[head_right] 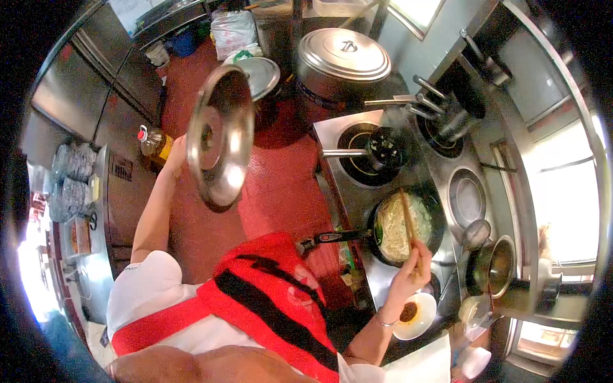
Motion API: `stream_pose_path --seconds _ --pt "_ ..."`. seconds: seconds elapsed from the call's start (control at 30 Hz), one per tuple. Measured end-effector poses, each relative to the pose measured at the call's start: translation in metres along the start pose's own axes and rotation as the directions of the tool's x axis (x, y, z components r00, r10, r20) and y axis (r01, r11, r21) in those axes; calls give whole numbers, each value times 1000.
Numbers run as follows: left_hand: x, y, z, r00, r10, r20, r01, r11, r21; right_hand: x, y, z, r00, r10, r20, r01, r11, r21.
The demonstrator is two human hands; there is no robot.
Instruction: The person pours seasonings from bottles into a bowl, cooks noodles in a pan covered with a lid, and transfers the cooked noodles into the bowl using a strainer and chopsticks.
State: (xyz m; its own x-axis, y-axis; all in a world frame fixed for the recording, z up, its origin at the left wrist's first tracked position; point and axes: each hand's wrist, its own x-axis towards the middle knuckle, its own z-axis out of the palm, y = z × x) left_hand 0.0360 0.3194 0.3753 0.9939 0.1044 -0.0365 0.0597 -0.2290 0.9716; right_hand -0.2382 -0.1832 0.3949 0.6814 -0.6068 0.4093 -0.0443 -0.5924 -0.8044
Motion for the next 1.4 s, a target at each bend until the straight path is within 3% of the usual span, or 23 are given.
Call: stream_pose_path --seconds 0.1,0.17,0.2,0.23,0.3,0.37,0.43,0.57,0.7,0.77,0.83,1.0,1.07,1.23,1.33,1.4 --pt "-2 -21 -38 990 -142 6 140 978 154 -13 -10 7 999 44 31 -45 997 55" --pt "-16 -13 -50 995 -83 -50 92 968 234 -19 -18 17 1000 11 17 -12 998 64" --pt "-22 -12 -58 981 130 -142 -37 851 523 -21 -22 20 1000 -21 17 19 998 65" --pt "-26 -13 -68 920 354 -168 -104 633 767 -23 -24 25 999 -29 16 28 997 69" --pt "-28 -9 -90 925 339 -168 -48 546 837 -23 -28 42 998 3 58 -8 997 78" --pt "-26 -9 -112 890 436 -135 -82 444 892 -18 -43 60 995 -78 70 74 995 63" --pt "-21 -6 -137 891 424 -159 -49 439 897 -13 -71 81 980 -111 167 105 993 48" --pt "-3 -4 -187 870 443 -214 31 385 923 -5 -96 155 955 -225 196 211 974 87" --pt "29 -8 -243 852 453 -262 69 399 914 1 -125 253 890 -343 300 363 932 -14" --pt "43 -9 -270 834 500 -232 11 406 914 3 -132 311 826 -359 435 444 889 -110" --pt "61 -12 -298 821 514 -246 25 398 917 2 -136 372 773 -386 504 473 880 -51" --pt "104 -13 -352 843 465 -271 48 435 899 -8 -134 515 648 -303 699 517 848 -112" --pt "128 -19 -367 837 471 -278 44 448 893 -6 -135 560 573 -176 801 568 790 -233" --pt "208 -36 -400 833 485 -268 22 453 891 15 -124 659 602 -163 782 575 768 -282" --pt "268 -37 -412 832 458 -314 60 487 871 44 -105 722 556 -82 827 547 785 -290" --pt "317 -40 -423 826 473 -306 49 481 875 60 -89 761 459 85 885 476 817 -325"
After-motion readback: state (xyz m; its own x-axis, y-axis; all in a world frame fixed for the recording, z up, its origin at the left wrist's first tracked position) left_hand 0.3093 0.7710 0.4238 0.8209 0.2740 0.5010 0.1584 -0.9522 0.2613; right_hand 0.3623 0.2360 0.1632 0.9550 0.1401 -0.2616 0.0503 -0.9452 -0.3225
